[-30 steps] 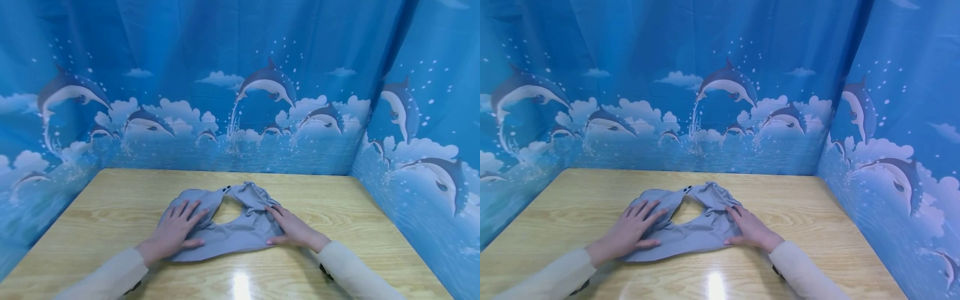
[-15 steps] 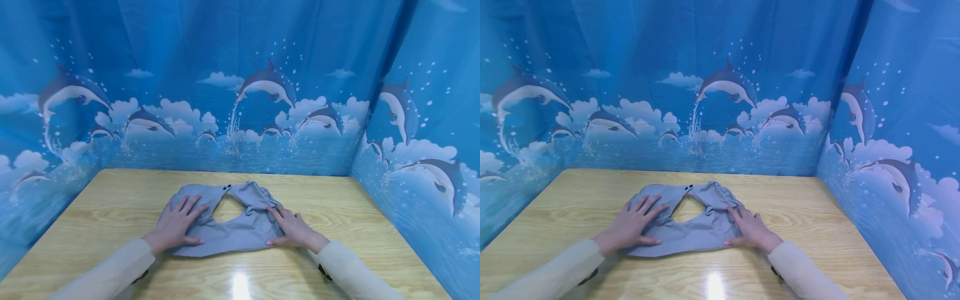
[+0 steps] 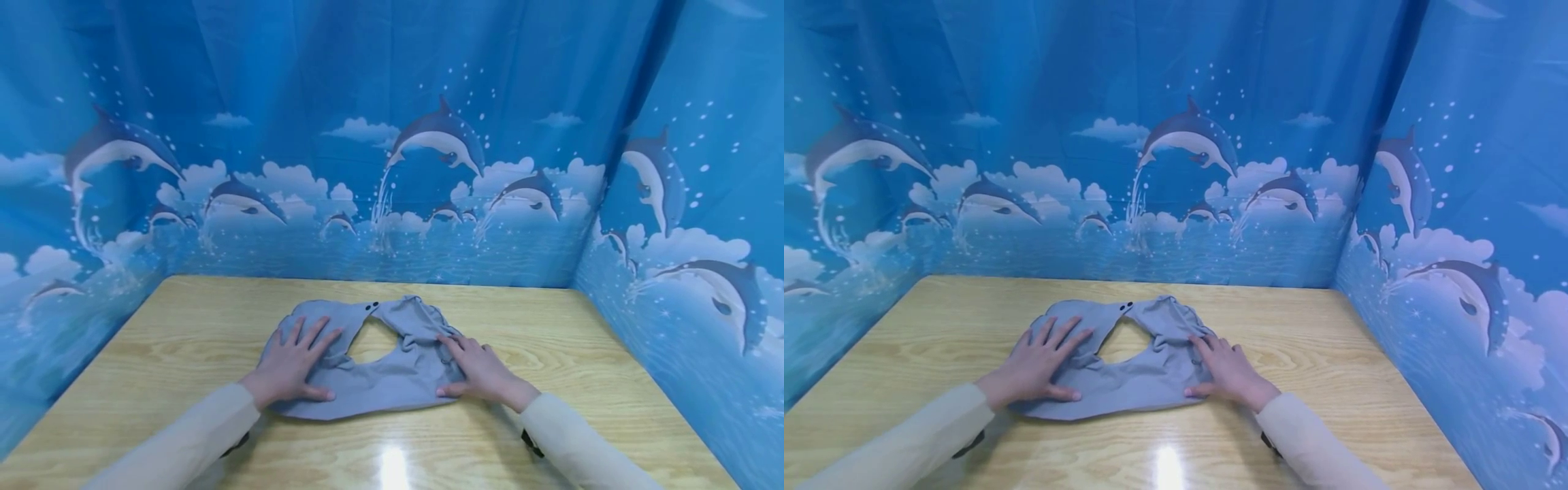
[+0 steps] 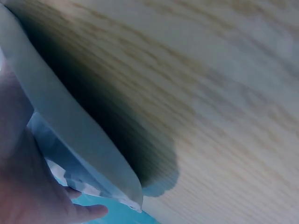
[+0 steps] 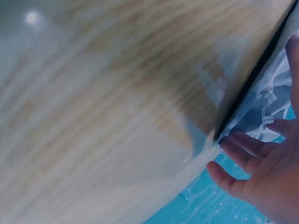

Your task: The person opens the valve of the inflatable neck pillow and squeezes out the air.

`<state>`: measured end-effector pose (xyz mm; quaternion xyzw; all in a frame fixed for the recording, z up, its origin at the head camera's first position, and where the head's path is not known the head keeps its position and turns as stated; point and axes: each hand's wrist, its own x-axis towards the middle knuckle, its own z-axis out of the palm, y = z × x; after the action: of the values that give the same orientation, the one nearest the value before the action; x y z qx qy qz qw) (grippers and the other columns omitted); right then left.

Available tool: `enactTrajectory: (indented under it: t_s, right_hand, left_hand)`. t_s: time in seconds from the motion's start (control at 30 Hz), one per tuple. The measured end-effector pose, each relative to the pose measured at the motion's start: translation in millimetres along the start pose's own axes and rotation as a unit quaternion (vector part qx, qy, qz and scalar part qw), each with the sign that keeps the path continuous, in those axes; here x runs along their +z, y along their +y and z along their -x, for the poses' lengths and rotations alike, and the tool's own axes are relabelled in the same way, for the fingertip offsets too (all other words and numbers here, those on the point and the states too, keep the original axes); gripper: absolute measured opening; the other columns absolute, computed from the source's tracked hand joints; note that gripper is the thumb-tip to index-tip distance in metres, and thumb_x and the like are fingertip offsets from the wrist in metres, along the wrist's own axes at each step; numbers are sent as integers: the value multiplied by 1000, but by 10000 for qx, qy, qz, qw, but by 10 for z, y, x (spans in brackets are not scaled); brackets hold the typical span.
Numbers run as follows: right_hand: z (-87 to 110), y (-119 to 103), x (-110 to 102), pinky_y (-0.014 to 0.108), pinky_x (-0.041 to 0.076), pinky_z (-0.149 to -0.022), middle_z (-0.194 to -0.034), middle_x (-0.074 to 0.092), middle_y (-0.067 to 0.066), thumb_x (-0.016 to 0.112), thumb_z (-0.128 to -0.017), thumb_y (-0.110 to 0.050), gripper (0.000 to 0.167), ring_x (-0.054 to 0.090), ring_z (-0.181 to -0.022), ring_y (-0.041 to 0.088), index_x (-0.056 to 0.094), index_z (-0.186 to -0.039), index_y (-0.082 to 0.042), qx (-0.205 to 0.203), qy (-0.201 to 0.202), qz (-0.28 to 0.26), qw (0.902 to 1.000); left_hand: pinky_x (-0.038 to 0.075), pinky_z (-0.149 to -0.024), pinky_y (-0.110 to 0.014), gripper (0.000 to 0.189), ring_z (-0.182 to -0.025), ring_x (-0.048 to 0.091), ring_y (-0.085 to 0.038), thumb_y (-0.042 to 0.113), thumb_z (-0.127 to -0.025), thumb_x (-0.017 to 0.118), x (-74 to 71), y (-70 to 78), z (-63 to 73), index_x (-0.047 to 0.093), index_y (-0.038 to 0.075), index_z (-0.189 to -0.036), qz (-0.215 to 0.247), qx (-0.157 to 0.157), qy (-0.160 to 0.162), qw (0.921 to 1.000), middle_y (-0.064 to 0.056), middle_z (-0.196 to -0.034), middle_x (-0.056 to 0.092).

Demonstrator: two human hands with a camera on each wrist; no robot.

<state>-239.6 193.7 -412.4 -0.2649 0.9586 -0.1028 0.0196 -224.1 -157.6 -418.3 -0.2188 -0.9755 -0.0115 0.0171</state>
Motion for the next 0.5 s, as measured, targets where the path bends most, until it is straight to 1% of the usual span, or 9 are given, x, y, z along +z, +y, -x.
enactTrajectory:
  t_s: [0.13, 0.27, 0.33, 0.5]
  right_hand:
    - [-50, 37, -19, 56, 40, -87, -129, 47, 19, 67, -72, -57, 90, 48, -114, 36, 37, -139, -7, -8, 360, 68, 9993]
    - [-159, 64, -62, 54, 42, -86, -127, 49, 16, 66, -73, -56, 85, 49, -113, 34, 40, -137, -7, 50, 607, 116, 9981]
    - [-225, 79, -82, 54, 42, -86, -127, 48, 16, 66, -74, -55, 83, 48, -113, 34, 40, -137, -8, 70, 639, 83, 9979]
    - [-379, 108, -109, 55, 40, -89, -133, 44, 15, 63, -77, -55, 79, 45, -118, 35, 40, -137, -9, 120, 540, -149, 9984]
  left_hand:
    - [22, -94, -72, 108, -135, 13, -48, 81, -59, 54, -5, -2, -22, 21, 27, -146, 17, 23, -97, 9999, -9, -153, 14]
    - [20, -95, -73, 108, -136, 11, -48, 81, -59, 54, -11, -1, -39, 21, 27, -146, 62, -9, -221, 9997, -8, -154, 13]
    - [20, -95, -73, 108, -136, 11, -48, 81, -58, 55, -8, -1, -43, 21, 28, -146, 73, -47, -252, 9996, -8, -154, 12]
    - [21, -95, -72, 108, -136, 10, -47, 81, -58, 56, -3, -4, -40, 21, 28, -146, 65, -72, -231, 9997, -8, -154, 12]
